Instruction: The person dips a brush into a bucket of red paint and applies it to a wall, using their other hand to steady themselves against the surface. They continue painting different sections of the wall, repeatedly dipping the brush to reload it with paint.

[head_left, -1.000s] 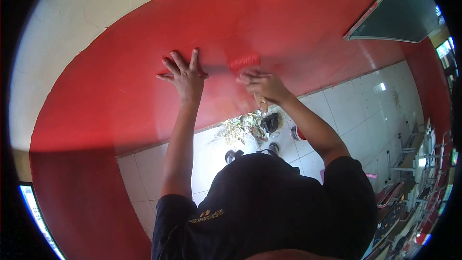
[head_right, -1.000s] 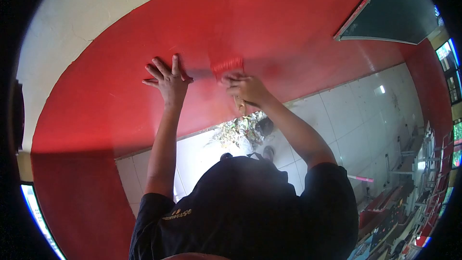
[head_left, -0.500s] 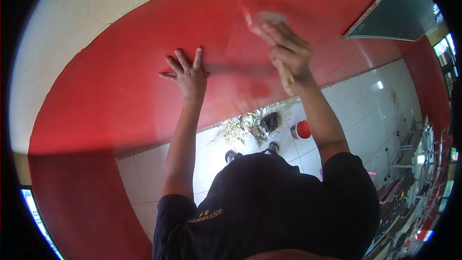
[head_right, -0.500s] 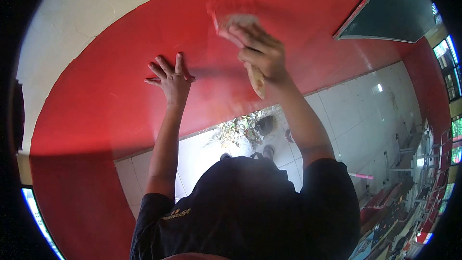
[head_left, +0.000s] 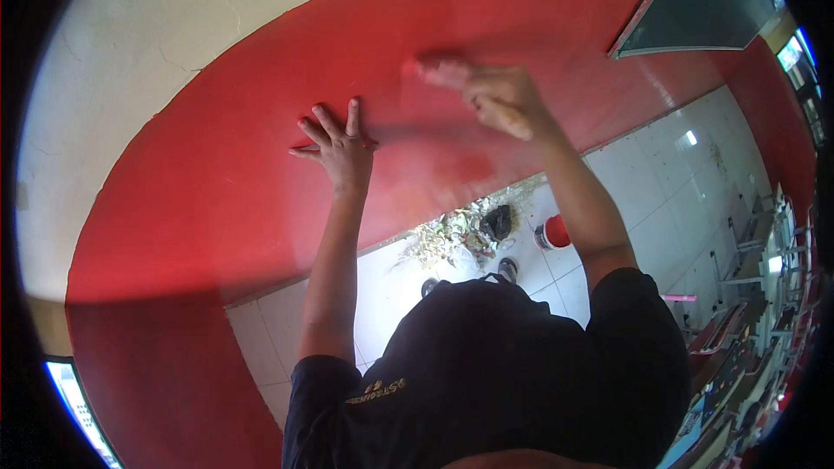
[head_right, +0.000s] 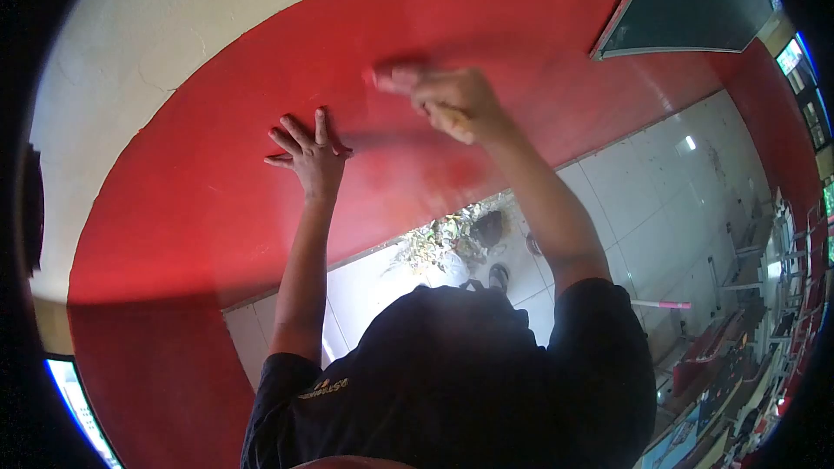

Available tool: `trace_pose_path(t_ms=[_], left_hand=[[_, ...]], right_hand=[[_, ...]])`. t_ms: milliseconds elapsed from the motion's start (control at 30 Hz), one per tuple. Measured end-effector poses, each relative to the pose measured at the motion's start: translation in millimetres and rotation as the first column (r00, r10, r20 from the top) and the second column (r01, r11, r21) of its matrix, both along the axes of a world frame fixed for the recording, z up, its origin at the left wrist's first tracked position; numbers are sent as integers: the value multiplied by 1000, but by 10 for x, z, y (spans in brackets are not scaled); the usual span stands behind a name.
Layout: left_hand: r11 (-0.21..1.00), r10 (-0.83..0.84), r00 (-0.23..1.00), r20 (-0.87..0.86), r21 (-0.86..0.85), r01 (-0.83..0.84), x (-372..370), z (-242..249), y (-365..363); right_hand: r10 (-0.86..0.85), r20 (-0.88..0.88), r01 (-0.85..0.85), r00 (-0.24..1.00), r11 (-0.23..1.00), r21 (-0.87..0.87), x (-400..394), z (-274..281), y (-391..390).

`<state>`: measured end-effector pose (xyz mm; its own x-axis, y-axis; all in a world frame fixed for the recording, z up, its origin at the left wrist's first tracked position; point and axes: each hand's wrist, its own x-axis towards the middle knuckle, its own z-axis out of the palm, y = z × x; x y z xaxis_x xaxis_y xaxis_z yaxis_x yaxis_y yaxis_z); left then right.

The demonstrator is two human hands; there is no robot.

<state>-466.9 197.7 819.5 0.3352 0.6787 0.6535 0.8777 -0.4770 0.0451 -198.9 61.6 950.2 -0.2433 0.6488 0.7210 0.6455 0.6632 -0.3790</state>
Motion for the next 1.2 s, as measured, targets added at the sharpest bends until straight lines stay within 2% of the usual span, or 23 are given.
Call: trace_pose_path(t_ms=[33, 67, 100, 233, 300, 333, 400, 433, 500, 567, 633, 667, 700, 767, 800, 833, 900, 933, 1000, 1033, 1100, 1133, 1200], left_hand=[[1000, -1, 1000, 0, 5, 1, 4, 17, -3], [1000, 2, 1000, -11, -22, -2, 1, 32, -16], [999, 5, 1000, -22, -51, -6, -7, 32, -23], [999, 40, 997, -72, 26, -39, 18, -3, 0], [999, 39, 996, -82, 11, -38, 9, 7, -8], [999, 43, 996, -74, 22, -42, 17, 26, 2], [999, 42, 996, -81, 4, -42, 14, 24, -21], [999, 38, 996, -81, 8, -37, 16, 16, -19], [999, 18, 999, -39, 33, -17, 19, 6, -16], [1000, 20, 999, -35, 12, -20, 28, 14, -31], [1000, 27, 999, -30, -4, -27, 24, 28, -37], [999, 33, 999, -27, 0, -33, 23, 33, -43], [999, 40, 999, -24, 3, -40, 20, 32, -49], [999, 45, 999, -25, 1, -45, 23, 42, -58], [999, 48, 998, -28, -4, -48, 30, 48, -57], [999, 54, 998, -26, -2, -54, 33, 48, -50], [998, 64, 997, -38, 7, -63, 34, 25, -34], [998, 63, 997, -40, 8, -63, 36, 20, -31], [997, 58, 998, -14, 55, -57, 45, 7, -33], [997, 56, 998, -15, 53, -55, 40, -8, -38], [997, 43, 999, 1, 68, -43, 37, -10, -24], [996, 45, 999, 5, 72, -45, 38, 4, -23], [997, 52, 998, -24, 55, -51, 34, 19, -42]], right_hand=[[-1, 0, 1, 1000, 1000, 5, -38, 244, -45], [-147, -19, 148, 989, 961, 233, -97, 451, -83], [-281, -71, 283, 957, 851, 441, -127, 543, -100], [-263, 64, 210, 963, 875, 436, 2, 200, -84], [-335, 347, 209, 876, 912, 353, -37, -115, -144], [-336, 350, 204, 874, 909, 364, -40, -107, -182], [-216, 372, 158, 903, 971, 180, -39, -114, -267], [-221, 370, 162, 902, 969, 184, -50, 61, -279], [-315, 326, 132, 891, 868, 478, 17, 508, -252], [-377, 279, 188, 883, 829, 527, 50, 637, -191], [-396, 275, 219, 876, 835, 505, 17, 683, -135], [-430, 371, 243, 823, 857, 454, 8, 531, -97], [-430, 371, 240, 823, 855, 459, 11, 350, -77], [-298, 444, 192, 845, 944, 269, 12, 92, -85], [-225, 436, 178, 871, 973, 147, -10, 175, -153], [-221, 437, 173, 872, 974, 149, -30, 358, -198], [-234, 401, 82, 886, 929, 361, -67, 729, -301], [-235, 399, 84, 886, 929, 361, -53, 812, -288], [-391, 339, 179, 855, 838, 516, -4, 924, -217], [-392, 339, 181, 855, 838, 514, 24, 815, -175], [-379, 424, 194, 823, 888, 417, 92, 465, -31], [-379, 425, 190, 822, 887, 421, 61, 414, -39], [-179, 499, 160, 848, 984, 81, -63, 269, -158]])
